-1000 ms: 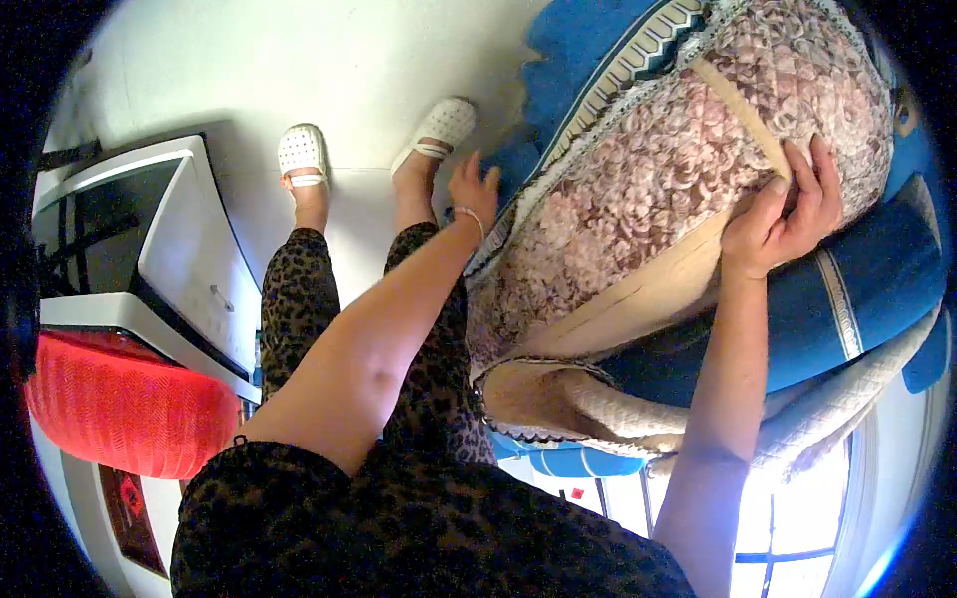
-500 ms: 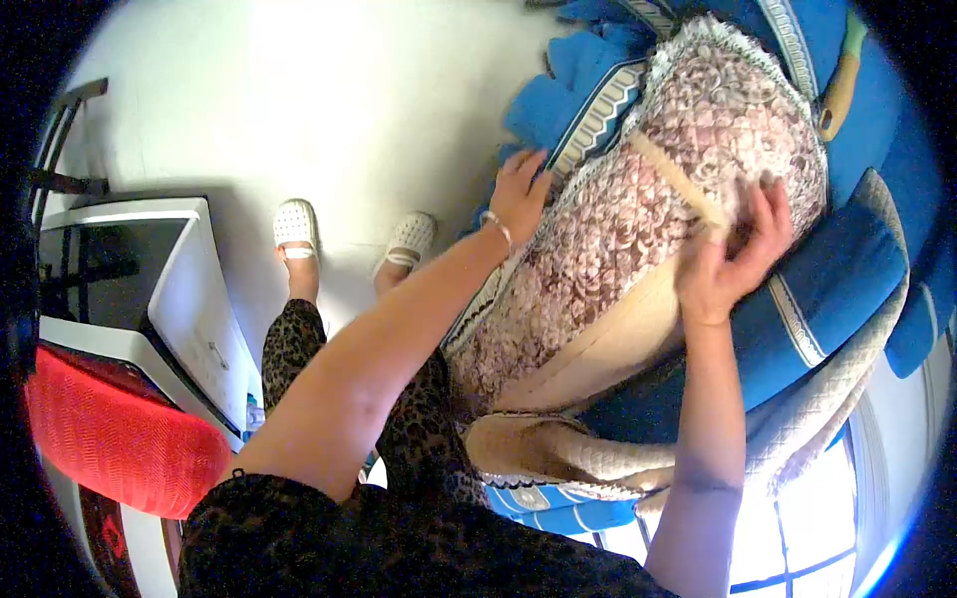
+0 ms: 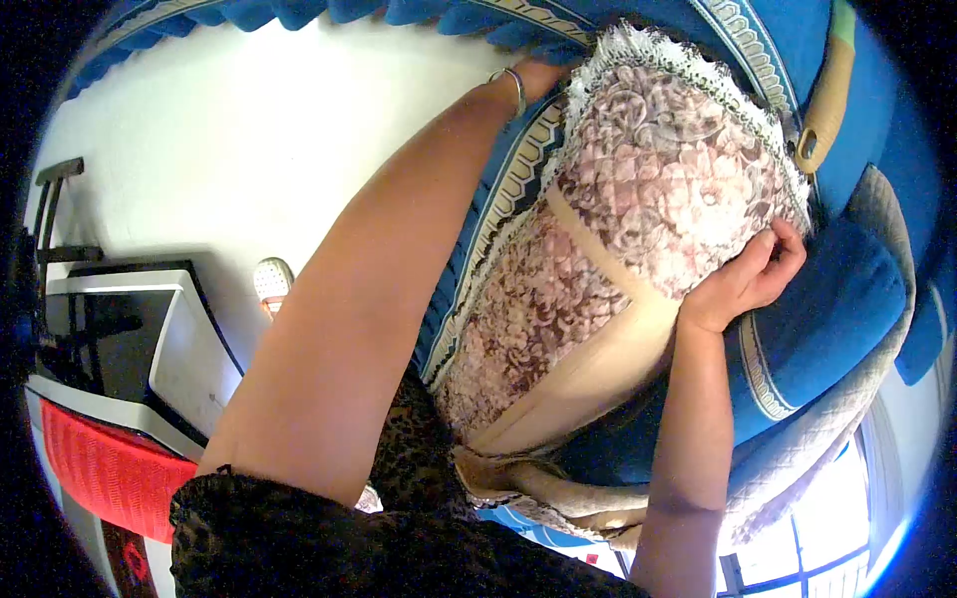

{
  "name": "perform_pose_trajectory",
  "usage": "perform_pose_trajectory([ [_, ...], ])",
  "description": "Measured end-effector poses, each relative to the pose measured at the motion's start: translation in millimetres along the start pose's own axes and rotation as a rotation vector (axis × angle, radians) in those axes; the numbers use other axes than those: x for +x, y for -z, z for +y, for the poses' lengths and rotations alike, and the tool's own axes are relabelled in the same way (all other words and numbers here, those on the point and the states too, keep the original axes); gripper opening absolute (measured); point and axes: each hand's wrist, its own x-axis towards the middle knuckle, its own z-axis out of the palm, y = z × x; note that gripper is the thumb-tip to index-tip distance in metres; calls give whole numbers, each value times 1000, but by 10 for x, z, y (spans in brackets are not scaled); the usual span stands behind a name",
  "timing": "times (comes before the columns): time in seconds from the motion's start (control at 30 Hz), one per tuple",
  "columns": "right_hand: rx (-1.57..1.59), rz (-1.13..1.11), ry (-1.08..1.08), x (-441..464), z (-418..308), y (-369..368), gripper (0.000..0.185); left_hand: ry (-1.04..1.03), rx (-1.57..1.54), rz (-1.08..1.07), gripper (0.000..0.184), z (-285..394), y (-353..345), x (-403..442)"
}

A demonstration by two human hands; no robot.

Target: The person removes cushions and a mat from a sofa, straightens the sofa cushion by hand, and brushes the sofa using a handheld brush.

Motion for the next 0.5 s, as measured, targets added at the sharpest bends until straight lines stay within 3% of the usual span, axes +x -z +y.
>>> perform_pose_trajectory([
  [0.07, 10, 6, -4, -13, 12, -24, 17, 3, 211, -135, 47, -3, -15, 14],
  [0.17, -32, 13, -76, -31, -56, -22, 17, 516, 14, -49, 49, 236, 230, -78],
  [0.23, 16, 10, -70, -44, -57, -30, 18, 306, 258, 41, 47, -87, 113, 157],
  [0.5, -44, 1, -39, -18, -117, -36, 23, 272, 186, 22, 47, -125, 13, 483],
])
